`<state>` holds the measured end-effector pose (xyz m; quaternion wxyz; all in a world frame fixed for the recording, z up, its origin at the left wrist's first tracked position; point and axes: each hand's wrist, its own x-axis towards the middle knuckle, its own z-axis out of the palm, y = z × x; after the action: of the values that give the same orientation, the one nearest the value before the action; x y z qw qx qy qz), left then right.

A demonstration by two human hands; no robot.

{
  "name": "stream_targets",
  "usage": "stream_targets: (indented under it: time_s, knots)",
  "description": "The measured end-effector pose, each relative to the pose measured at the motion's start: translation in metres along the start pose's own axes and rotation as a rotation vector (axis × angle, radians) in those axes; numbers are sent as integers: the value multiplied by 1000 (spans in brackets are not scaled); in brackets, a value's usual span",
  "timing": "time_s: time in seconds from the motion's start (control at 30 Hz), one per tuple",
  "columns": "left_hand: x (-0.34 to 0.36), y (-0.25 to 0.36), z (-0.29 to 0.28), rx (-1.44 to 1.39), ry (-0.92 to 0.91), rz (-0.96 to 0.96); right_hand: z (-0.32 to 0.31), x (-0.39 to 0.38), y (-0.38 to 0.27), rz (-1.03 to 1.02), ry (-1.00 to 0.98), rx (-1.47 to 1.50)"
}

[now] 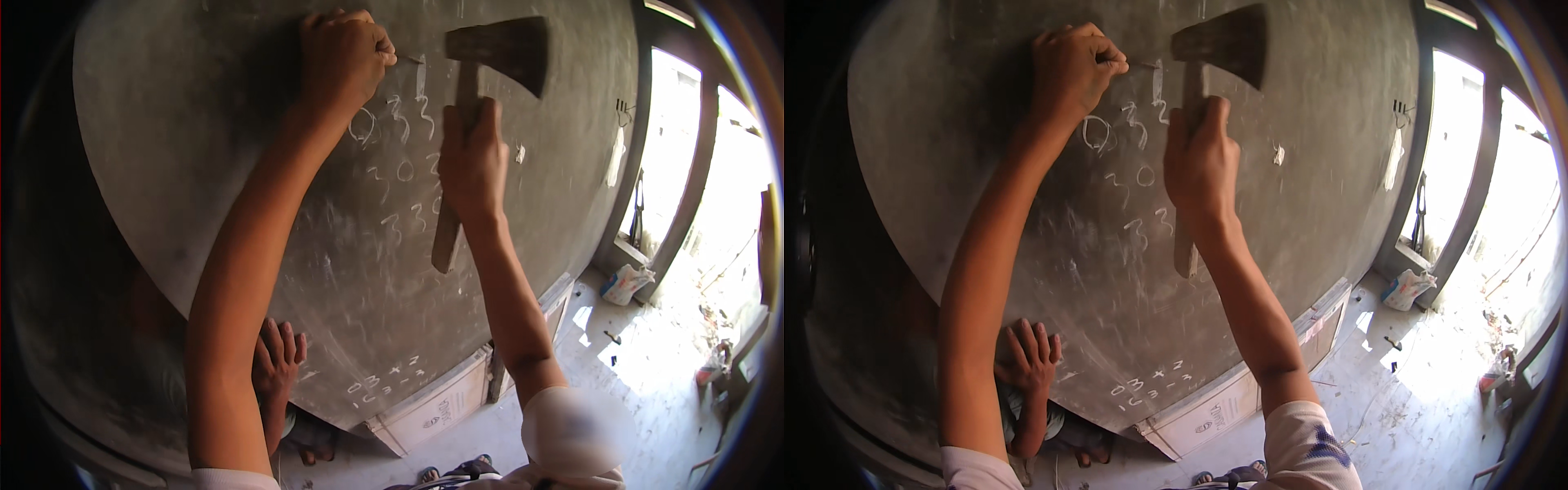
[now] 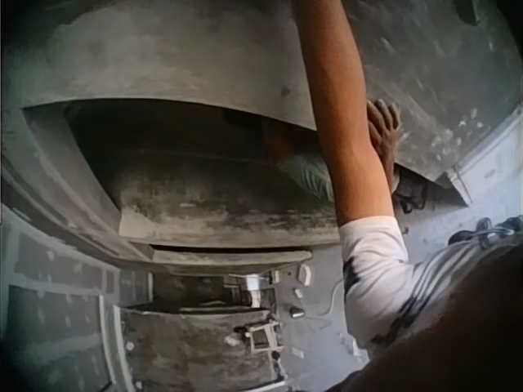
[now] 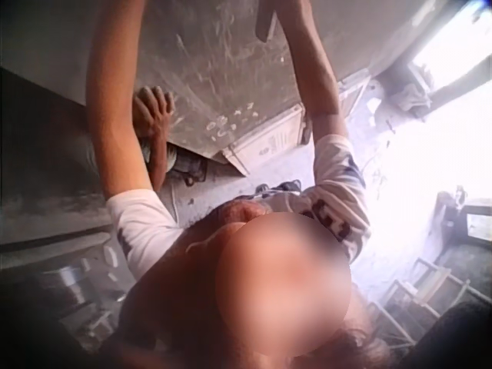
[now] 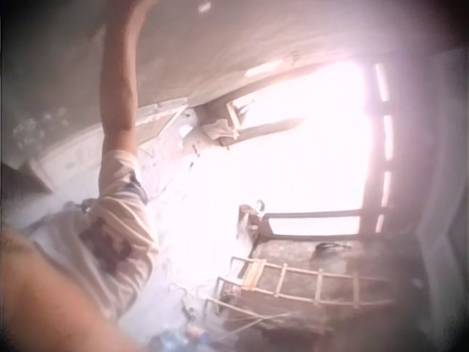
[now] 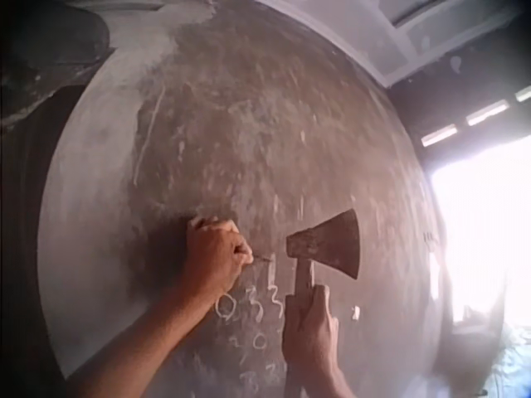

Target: The person chips at a concrete wall with a hatchet and then works on a joint along the floor with their hands and a small piece of material.

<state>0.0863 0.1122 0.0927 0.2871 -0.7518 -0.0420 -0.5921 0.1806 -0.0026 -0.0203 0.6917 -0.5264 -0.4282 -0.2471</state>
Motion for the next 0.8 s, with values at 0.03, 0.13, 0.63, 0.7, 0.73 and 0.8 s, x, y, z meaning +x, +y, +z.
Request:
stream_targets:
  time_s: [0.03,0.13,0.63,0.7,0.73,0.8]
  knots:
    - [0,1,1,16,-20,-9,-6,0,-4,81,3,101]
    - [2,-1,-1,4,-67,-27,1,0,0,69,62,121]
    - [1,3,-7,45,-66,-15,-5,-1,-3,163,34,226]
    - [2,4,-5,29,-66,-19,8,-1,16,-34,10,33]
    - [2,2,-5,38,-35,4,14,0,22,-225,-16,-155]
    - [1,1,-6,40,4,25,4,7,5,-170,28,-42]
